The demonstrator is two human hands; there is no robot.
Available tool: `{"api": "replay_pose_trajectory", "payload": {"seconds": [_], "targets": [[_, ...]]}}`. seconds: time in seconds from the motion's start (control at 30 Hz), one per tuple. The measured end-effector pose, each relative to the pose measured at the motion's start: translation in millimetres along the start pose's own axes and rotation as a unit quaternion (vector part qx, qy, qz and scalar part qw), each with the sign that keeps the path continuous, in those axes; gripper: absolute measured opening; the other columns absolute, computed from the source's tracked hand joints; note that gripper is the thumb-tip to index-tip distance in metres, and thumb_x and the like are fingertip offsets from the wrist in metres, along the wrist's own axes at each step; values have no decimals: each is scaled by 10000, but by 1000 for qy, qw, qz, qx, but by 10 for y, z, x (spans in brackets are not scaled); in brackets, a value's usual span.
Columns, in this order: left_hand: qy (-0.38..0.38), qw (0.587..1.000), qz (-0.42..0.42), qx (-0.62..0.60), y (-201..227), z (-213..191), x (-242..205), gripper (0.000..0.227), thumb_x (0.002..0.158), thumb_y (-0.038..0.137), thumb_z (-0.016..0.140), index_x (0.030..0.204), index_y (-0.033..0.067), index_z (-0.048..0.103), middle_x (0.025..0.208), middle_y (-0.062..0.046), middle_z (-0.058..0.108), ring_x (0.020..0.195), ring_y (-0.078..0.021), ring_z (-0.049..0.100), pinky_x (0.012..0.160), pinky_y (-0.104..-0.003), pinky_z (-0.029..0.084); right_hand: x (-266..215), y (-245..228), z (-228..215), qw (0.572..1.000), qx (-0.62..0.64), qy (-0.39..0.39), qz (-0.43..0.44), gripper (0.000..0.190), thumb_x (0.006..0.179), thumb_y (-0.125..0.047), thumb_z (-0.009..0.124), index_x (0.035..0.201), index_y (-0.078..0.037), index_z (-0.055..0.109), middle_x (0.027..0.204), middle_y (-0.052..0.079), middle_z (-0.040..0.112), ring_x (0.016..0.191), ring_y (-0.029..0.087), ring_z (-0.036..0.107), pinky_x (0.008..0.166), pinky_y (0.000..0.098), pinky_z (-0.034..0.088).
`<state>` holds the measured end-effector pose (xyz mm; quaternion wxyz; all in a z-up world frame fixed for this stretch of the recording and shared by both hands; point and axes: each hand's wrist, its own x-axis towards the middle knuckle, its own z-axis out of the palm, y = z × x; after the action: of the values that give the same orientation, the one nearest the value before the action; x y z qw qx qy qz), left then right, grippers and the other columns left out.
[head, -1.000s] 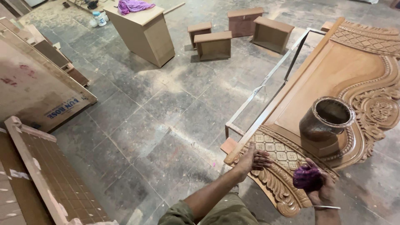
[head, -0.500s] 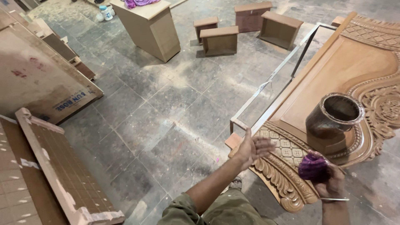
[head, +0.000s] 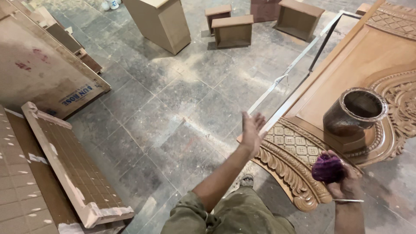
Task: The person applies a liquid finish to a carved wooden furniture piece using a purple cloth. They repeatedly dip the cloth into a container and wipe the intricate carvings and flat surfaces of the wood. The person works methodically along the edges and detailed patterns of the furniture.
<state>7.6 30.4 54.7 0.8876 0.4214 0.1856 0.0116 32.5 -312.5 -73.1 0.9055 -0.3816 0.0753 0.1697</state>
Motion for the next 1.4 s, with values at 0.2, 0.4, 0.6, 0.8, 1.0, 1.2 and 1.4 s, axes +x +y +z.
{"api": "replay_pose_trajectory", "payload": {"seconds": [0.2, 0.4, 0.6, 0.8, 1.0, 1.2, 1.4], "targets": [[-21, 984, -176, 2, -432, 17, 14, 1073, 863, 867, 110, 1556, 66, 280, 1433, -206, 481, 1323, -305, 490, 1085, -514, 407, 102, 100, -43, 998, 23, 6, 50, 508, 1045, -405, 621, 1383, -26, 601, 1311, 140, 663, 1214, 300, 622, 1053, 513, 478], [-163, 979, -114, 47, -822, -171, 42, 870, 1110, 686, 171, 1224, -35, 645, 782, -81, 689, 683, -157, 683, 689, -305, 574, 51, 171, -115, 999, -18, 16, 48, 461, 1003, -299, 641, 1377, -34, 595, 1287, 144, 656, 1189, 309, 627, 1031, 532, 484], [-149, 980, -76, 107, -948, -257, 24, 582, 1153, 413, 286, 1156, -14, 681, 634, -3, 574, 499, -104, 535, 492, -247, 480, 38, 205, -164, 999, -6, -14, 42, 451, 1027, -283, 607, 1377, 1, 583, 1283, 173, 668, 1165, 331, 641, 998, 525, 506], [-180, 973, -19, 143, -895, -266, -64, 606, 1199, 423, 284, 1155, -32, 681, 579, 24, 491, 424, -64, 422, 391, -214, 371, 10, 132, -63, 999, -22, 11, 40, 462, 1017, -283, 585, 1399, -22, 572, 1303, 168, 664, 1173, 324, 635, 1007, 518, 501], [-149, 983, -42, 101, -491, 39, -289, 673, 1130, 522, 203, 1375, -2, 547, 952, -95, 701, 850, -180, 704, 760, -305, 601, 51, 110, 65, 999, -11, -3, 34, 461, 1021, -268, 592, 1411, -22, 575, 1299, 160, 661, 1190, 317, 635, 1029, 522, 494], [-236, 717, 544, 367, -78, 224, -389, 791, 1114, 637, 156, 1412, 5, 528, 1229, -236, 689, 1184, -293, 681, 1007, -409, 568, 51, 145, 26, 999, -29, 1, 39, 477, 1023, -268, 596, 1433, -26, 577, 1310, 132, 655, 1202, 288, 630, 1032, 516, 494], [-131, 755, 361, 532, -557, 81, -85, 606, 1136, 510, 379, 748, 114, 626, 606, -49, 600, 478, -153, 487, 444, -340, 385, 156, 240, -83, 998, -30, 3, 52, 454, 1026, -279, 578, 1408, -35, 578, 1283, 153, 666, 1155, 310, 648, 988, 513, 519]]}}
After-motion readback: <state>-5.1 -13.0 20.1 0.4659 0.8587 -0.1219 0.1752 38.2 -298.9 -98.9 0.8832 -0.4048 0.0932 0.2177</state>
